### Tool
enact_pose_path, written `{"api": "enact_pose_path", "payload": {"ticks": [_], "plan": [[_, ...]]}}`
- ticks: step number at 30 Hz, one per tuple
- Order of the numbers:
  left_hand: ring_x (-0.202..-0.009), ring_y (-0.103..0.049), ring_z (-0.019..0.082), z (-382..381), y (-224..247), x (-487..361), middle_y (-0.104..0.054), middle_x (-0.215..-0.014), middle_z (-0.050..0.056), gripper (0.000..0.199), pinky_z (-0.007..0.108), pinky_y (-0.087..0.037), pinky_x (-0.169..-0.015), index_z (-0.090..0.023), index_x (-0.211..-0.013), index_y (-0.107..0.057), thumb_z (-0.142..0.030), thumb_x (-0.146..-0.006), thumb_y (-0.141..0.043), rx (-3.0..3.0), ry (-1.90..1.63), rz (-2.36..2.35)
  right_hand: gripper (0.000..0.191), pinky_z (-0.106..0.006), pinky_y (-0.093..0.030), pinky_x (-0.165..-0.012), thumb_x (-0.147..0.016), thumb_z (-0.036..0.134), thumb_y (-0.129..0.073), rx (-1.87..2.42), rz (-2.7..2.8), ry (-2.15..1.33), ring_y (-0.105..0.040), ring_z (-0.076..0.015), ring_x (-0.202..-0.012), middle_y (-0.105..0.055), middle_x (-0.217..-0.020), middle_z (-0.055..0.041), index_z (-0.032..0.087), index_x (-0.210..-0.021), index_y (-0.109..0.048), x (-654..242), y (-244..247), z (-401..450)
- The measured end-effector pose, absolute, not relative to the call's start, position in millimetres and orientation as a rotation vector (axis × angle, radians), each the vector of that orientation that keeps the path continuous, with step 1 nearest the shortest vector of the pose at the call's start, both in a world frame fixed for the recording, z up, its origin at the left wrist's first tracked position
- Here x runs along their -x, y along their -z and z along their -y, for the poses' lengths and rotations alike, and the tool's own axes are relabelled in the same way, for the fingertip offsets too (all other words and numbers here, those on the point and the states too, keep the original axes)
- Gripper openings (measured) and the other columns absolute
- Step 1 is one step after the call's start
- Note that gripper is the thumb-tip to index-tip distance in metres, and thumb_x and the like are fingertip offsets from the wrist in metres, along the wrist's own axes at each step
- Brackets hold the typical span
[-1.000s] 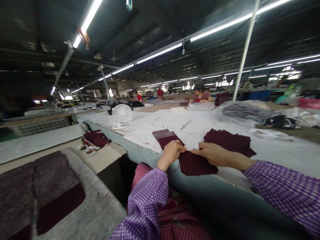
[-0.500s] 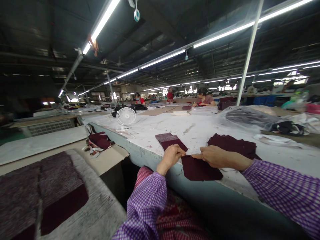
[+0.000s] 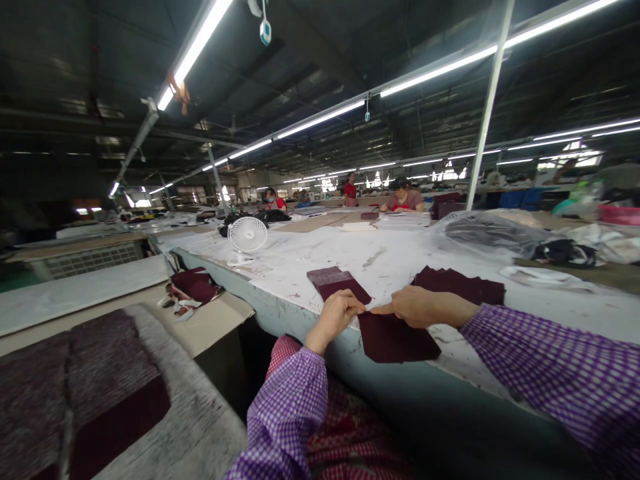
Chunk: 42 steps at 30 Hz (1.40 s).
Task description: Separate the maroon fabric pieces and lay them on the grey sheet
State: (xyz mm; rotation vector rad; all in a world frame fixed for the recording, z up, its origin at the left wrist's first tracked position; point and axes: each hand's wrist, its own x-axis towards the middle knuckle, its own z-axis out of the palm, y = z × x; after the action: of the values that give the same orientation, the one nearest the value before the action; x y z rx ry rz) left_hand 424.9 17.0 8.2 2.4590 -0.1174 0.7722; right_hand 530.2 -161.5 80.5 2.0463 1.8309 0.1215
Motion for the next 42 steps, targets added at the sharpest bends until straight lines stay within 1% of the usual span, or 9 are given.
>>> {"api": "enact_pose_path", "payload": {"ticks": [6, 11, 14, 16, 20, 29, 32, 37, 42], "plan": [[-0.075, -0.06, 0.012, -20.8, -9.2, -426.6, -0.065, -0.081, 0.002, 0.011, 0.021, -0.046, -0.072, -0.017, -0.08, -0.074, -0.017, -0.076, -0.063, -2.273, -0.711, 0.043, 0.068, -0.025, -0.037, -0.06, -0.075, 0.003, -0.044, -2.056, -1.8, -0.128, -0.063, -0.0189, -0.073, -0.069, -0.082, -0.0068, 0.031, -0.136, -0.045, -527.6, -81.3, 161.1], [-0.071, -0.058, 0.011, -25.5, -9.3, -427.4, -0.067, -0.08, 0.004, 0.015, 0.022, -0.045, -0.067, -0.011, -0.085, -0.07, -0.015, -0.079, -0.057, -2.029, -0.639, -0.1, 0.066, -0.026, -0.038, -0.06, -0.075, 0.003, -0.044, -2.028, -1.831, -0.159, -0.064, -0.0188, -0.074, -0.07, -0.081, -0.0072, 0.029, -0.136, -0.046, -527.6, -81.9, 161.3], [-0.067, -0.055, 0.01, -25.8, -7.2, -428.7, -0.066, -0.078, 0.003, 0.017, 0.021, -0.043, -0.063, -0.011, -0.09, -0.069, -0.017, -0.076, -0.061, -2.058, -0.613, -0.103, 0.067, -0.026, -0.039, -0.061, -0.077, 0.003, -0.044, -2.003, -1.809, -0.15, -0.064, -0.0197, -0.077, -0.07, -0.083, -0.0069, 0.03, -0.138, -0.044, -524.5, -85.2, 160.9], [-0.067, -0.054, 0.01, -24.9, -6.4, -429.3, -0.063, -0.078, 0.002, 0.014, 0.02, -0.042, -0.061, -0.013, -0.085, -0.07, -0.014, -0.072, -0.063, -2.142, -0.633, -0.074, 0.067, -0.027, -0.039, -0.061, -0.077, 0.003, -0.044, -2.0, -1.784, -0.144, -0.064, -0.0211, -0.079, -0.07, -0.086, -0.0075, 0.031, -0.138, -0.042, -522.8, -86.7, 160.9], [-0.068, -0.054, 0.01, -23.4, -6.8, -428.6, -0.059, -0.076, 0.001, 0.013, 0.02, -0.041, -0.063, -0.015, -0.072, -0.069, -0.007, -0.072, -0.058, -2.278, -0.701, 0.019, 0.067, -0.026, -0.039, -0.061, -0.077, 0.003, -0.044, -2.036, -1.77, -0.125, -0.064, -0.0207, -0.077, -0.069, -0.084, -0.0074, 0.032, -0.137, -0.044, -523.6, -86.6, 160.8], [-0.079, -0.057, 0.015, -23.8, -2.0, -422.6, -0.061, -0.082, 0.004, 0.018, 0.025, -0.044, -0.075, -0.016, -0.079, -0.069, -0.012, -0.081, -0.052, -2.4, -0.844, 0.19, 0.077, -0.028, -0.041, -0.065, -0.067, -0.005, -0.043, -2.046, -1.874, -0.087, -0.063, -0.0187, -0.071, -0.07, -0.077, -0.0044, 0.031, -0.134, -0.049, -526.4, -90.5, 153.9], [-0.081, -0.056, 0.016, -23.7, -1.3, -421.5, -0.061, -0.083, 0.005, 0.018, 0.026, -0.044, -0.077, -0.017, -0.081, -0.069, -0.014, -0.082, -0.052, -2.423, -0.858, 0.213, 0.075, -0.029, -0.041, -0.065, -0.066, -0.005, -0.044, -2.088, -1.871, -0.051, -0.063, -0.0196, -0.071, -0.07, -0.077, -0.0041, 0.032, -0.13, -0.053, -523.3, -93.6, 150.2], [-0.081, -0.057, 0.015, -28.6, -4.5, -417.2, -0.061, -0.084, 0.004, 0.017, 0.026, -0.045, -0.077, -0.016, -0.078, -0.067, -0.011, -0.081, -0.051, -2.303, -0.77, 0.177, 0.065, -0.031, -0.041, -0.066, -0.072, -0.001, -0.044, -2.121, -1.857, -0.091, -0.064, -0.0222, -0.074, -0.07, -0.082, -0.0071, 0.031, -0.128, -0.056, -518.9, -90.3, 145.5], [-0.084, -0.057, 0.015, -35.0, -1.3, -424.5, -0.059, -0.094, 0.005, 0.021, 0.026, -0.046, -0.075, -0.014, -0.093, -0.062, -0.008, -0.074, -0.057, -2.217, -0.822, -0.104, 0.058, -0.032, -0.041, -0.066, -0.081, 0.01, -0.047, -2.115, -1.814, -0.258, -0.064, -0.0244, -0.075, -0.068, -0.084, -0.0098, 0.032, -0.135, -0.046, -522.7, -74.9, 149.7]]}}
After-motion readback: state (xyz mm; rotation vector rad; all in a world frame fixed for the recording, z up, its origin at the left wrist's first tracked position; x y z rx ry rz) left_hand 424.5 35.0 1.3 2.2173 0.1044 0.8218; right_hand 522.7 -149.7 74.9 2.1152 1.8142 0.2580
